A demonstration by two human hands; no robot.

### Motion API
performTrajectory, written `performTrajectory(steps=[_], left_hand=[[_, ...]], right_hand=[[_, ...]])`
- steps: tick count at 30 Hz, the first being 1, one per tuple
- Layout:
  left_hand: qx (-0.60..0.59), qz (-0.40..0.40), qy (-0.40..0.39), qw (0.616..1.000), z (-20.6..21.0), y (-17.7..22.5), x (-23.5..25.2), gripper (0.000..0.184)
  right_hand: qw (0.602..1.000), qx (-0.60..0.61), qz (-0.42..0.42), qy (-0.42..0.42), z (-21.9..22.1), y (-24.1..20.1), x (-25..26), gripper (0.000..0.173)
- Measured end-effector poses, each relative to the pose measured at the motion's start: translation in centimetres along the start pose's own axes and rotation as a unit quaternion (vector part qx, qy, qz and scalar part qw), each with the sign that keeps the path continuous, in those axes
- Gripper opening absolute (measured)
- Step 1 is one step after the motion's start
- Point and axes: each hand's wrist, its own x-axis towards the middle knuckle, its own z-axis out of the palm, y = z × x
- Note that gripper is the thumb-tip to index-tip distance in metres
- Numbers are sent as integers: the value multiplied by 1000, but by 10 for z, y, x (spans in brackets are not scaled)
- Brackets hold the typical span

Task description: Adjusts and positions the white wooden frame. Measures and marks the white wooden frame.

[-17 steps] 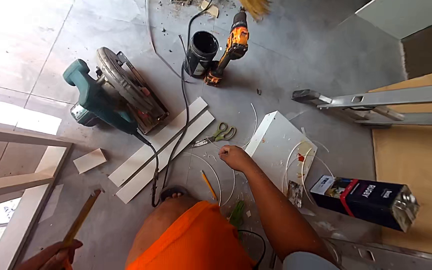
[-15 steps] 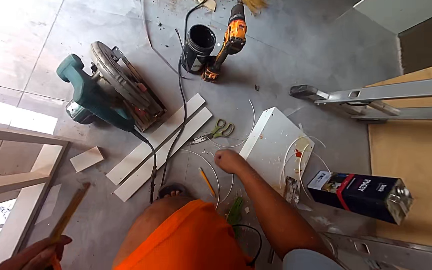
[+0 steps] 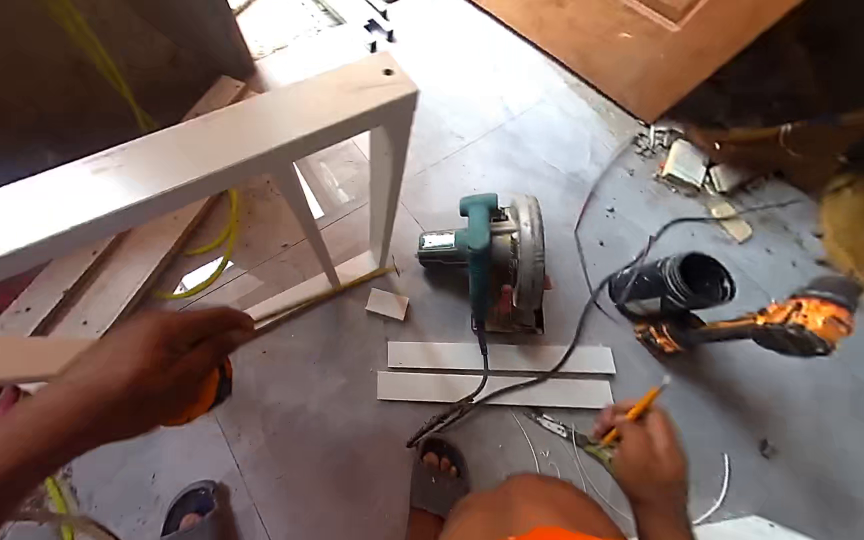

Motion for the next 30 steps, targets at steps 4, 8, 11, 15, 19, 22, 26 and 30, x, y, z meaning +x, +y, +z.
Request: performTrajectory(steps=[4,8,11,15,19,22,26,30], left_hand=[[113,59,173,977,-38,5,-6,43],[155,70,245,954,-45,32,1,44],[136,-2,187,973,-44,70,13,39],[81,-59,130,986,-43,88,22,37],[29,-77,102,991,-39,94,27,36],[70,-87,118,987,-40,94,17,31],[205,-7,258,944,-47,40,-21,35],[237,-24,330,913,-48,-1,-36,44]], right_hand=[[952,212,-206,-81,4,-131,111,18],[908,264,-277,-171,36,-258,156,29],[899,234,-241,-279,72,-306,160,16],[829,344,-103,-428,130,-294,134,13],[734,534,-5,-420,171,-285,100,21],[760,549,25,-348,180,-299,91,23],[780,538,40,-317,189,-308,96,23],[793,523,40,-309,197,-312,101,23]])
